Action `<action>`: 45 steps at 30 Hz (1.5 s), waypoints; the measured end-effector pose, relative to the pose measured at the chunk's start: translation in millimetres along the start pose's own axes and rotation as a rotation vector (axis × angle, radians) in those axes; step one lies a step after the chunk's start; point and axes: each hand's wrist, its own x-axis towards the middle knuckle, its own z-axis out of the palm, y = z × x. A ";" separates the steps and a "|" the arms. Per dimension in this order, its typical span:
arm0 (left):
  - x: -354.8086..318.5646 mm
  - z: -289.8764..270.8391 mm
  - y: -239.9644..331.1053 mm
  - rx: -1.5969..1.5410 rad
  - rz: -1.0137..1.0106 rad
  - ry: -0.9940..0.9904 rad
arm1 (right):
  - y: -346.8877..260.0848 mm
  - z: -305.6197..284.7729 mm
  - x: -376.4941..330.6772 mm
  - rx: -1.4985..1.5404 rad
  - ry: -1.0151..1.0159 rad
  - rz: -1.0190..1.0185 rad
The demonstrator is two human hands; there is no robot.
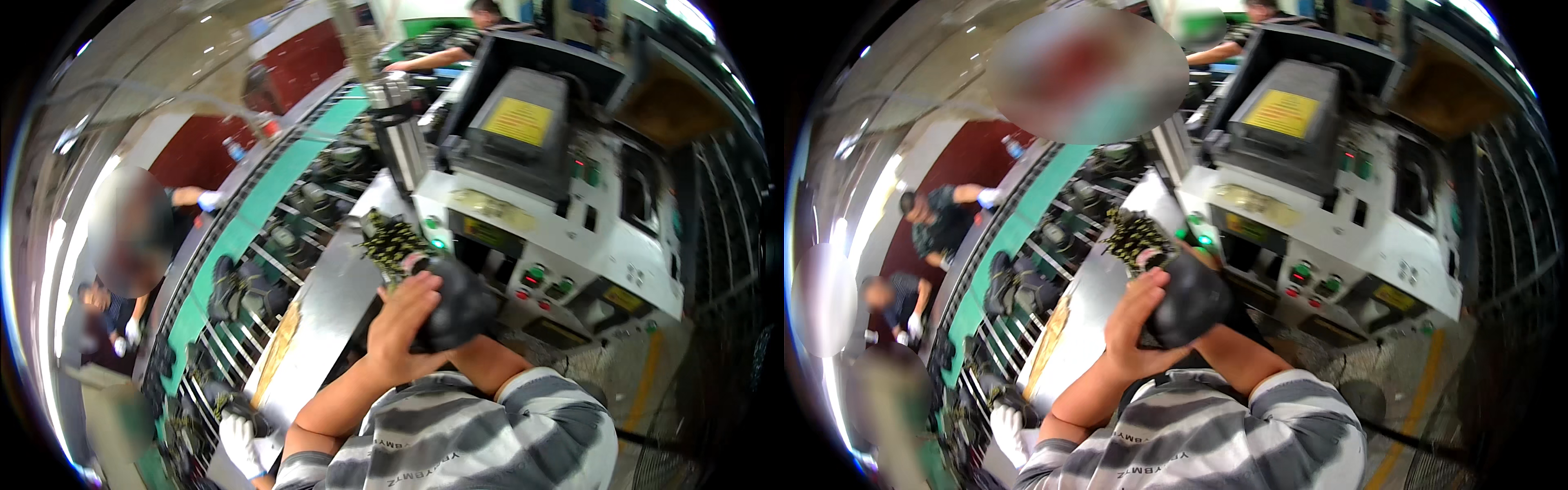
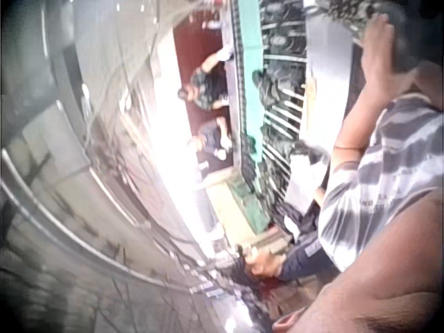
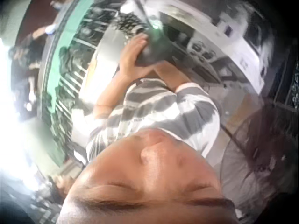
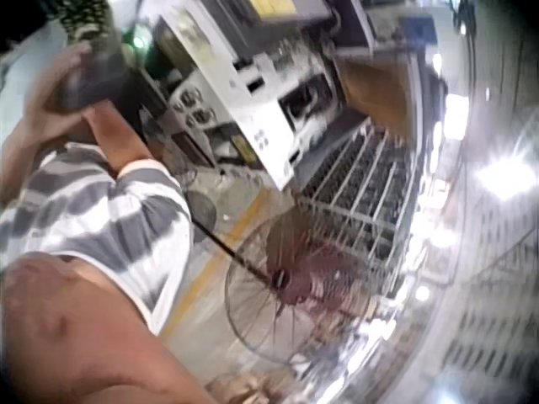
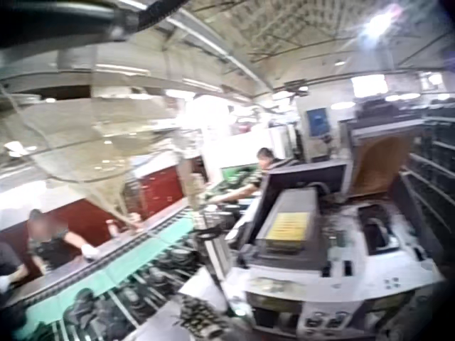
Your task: The person picks up shoes from a conveyor belt, places them into a machine for processing, and then returns the shoes to the belt.
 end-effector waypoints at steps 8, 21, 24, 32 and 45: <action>-51.8 137.7 -68.3 -0.334 -0.330 -0.188 | 79.1 -265.2 75.1 -0.907 0.315 0.062; -120.2 208.4 -140.1 -0.139 -0.763 -0.339 | 155.7 -459.3 332.5 -0.849 0.446 0.692; -122.5 212.1 -149.1 -0.151 -0.788 -0.284 | 193.2 -447.7 355.8 -0.945 0.271 0.911; -118.8 206.7 -148.1 -0.156 -0.803 -0.291 | 197.3 -427.5 367.5 -0.989 0.207 0.996; -127.0 201.0 -144.9 -0.109 -0.794 -0.259 | 186.1 -418.5 322.7 -1.079 0.153 0.934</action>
